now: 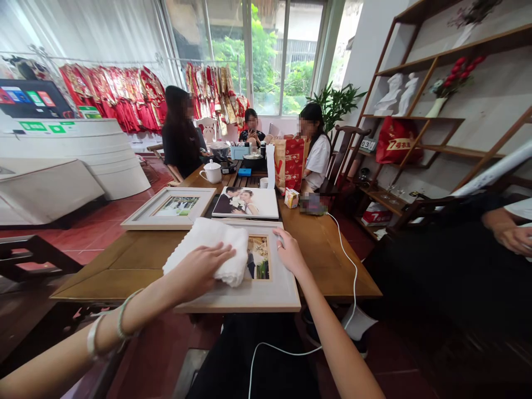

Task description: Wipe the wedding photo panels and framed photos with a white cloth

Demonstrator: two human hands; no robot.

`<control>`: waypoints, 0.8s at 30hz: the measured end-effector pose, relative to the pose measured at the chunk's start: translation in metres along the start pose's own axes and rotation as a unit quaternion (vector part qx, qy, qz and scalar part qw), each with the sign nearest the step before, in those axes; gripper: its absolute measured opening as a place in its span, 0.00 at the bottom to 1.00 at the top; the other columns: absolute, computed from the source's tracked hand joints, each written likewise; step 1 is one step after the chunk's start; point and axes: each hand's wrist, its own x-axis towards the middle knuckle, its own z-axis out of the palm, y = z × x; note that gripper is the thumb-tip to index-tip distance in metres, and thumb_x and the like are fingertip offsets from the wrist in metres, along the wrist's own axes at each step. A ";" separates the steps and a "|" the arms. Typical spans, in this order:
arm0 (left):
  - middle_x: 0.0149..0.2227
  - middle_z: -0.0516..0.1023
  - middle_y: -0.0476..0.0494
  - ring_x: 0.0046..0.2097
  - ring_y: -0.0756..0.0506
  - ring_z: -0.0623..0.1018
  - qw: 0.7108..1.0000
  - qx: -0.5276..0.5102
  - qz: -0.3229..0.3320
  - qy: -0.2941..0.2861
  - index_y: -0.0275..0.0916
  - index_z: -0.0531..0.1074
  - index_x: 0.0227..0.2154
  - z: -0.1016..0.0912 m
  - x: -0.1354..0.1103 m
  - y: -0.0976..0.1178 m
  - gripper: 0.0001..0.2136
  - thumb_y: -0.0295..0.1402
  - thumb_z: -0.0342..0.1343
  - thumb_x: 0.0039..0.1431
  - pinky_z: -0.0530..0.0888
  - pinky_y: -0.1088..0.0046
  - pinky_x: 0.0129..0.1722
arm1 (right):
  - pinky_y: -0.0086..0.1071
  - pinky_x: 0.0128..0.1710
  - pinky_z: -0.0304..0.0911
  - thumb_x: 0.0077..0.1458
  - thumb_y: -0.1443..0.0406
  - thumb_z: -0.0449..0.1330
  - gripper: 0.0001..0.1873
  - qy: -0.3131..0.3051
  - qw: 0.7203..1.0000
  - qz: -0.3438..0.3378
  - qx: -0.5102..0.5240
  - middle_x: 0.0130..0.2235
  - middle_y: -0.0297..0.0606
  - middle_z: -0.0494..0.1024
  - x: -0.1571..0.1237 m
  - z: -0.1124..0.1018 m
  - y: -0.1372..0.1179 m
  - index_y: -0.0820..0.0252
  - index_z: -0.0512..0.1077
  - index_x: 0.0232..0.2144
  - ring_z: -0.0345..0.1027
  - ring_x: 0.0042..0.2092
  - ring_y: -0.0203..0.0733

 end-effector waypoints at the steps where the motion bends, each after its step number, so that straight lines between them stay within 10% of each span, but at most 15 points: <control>1: 0.54 0.70 0.34 0.56 0.37 0.68 1.000 -0.006 0.004 -0.017 0.33 0.62 0.53 -0.004 -0.009 0.007 0.29 0.18 0.49 0.43 0.69 0.58 0.50 | 0.42 0.57 0.58 0.50 0.75 0.50 0.23 0.000 1.000 0.001 0.000 0.51 0.43 0.75 0.000 0.000 0.000 0.58 0.70 0.47 0.67 0.54 0.43; 10: 0.62 0.60 0.37 0.62 0.36 0.59 0.997 -0.072 0.002 -0.029 0.37 0.57 0.58 -0.001 -0.047 0.037 0.35 0.26 0.51 0.42 0.63 0.54 0.56 | 0.42 0.57 0.57 0.49 0.75 0.50 0.24 -0.010 1.000 0.006 0.002 0.51 0.43 0.74 0.001 -0.001 -0.002 0.59 0.70 0.48 0.66 0.54 0.43; 24: 0.65 0.54 0.41 0.66 0.35 0.49 0.994 -0.067 -0.032 0.085 0.47 0.60 0.58 0.023 0.047 -0.037 0.28 0.31 0.50 0.52 0.43 0.38 0.59 | 0.43 0.56 0.58 0.49 0.75 0.50 0.23 0.004 1.000 -0.011 0.012 0.50 0.43 0.75 0.001 0.001 0.005 0.58 0.71 0.46 0.67 0.53 0.44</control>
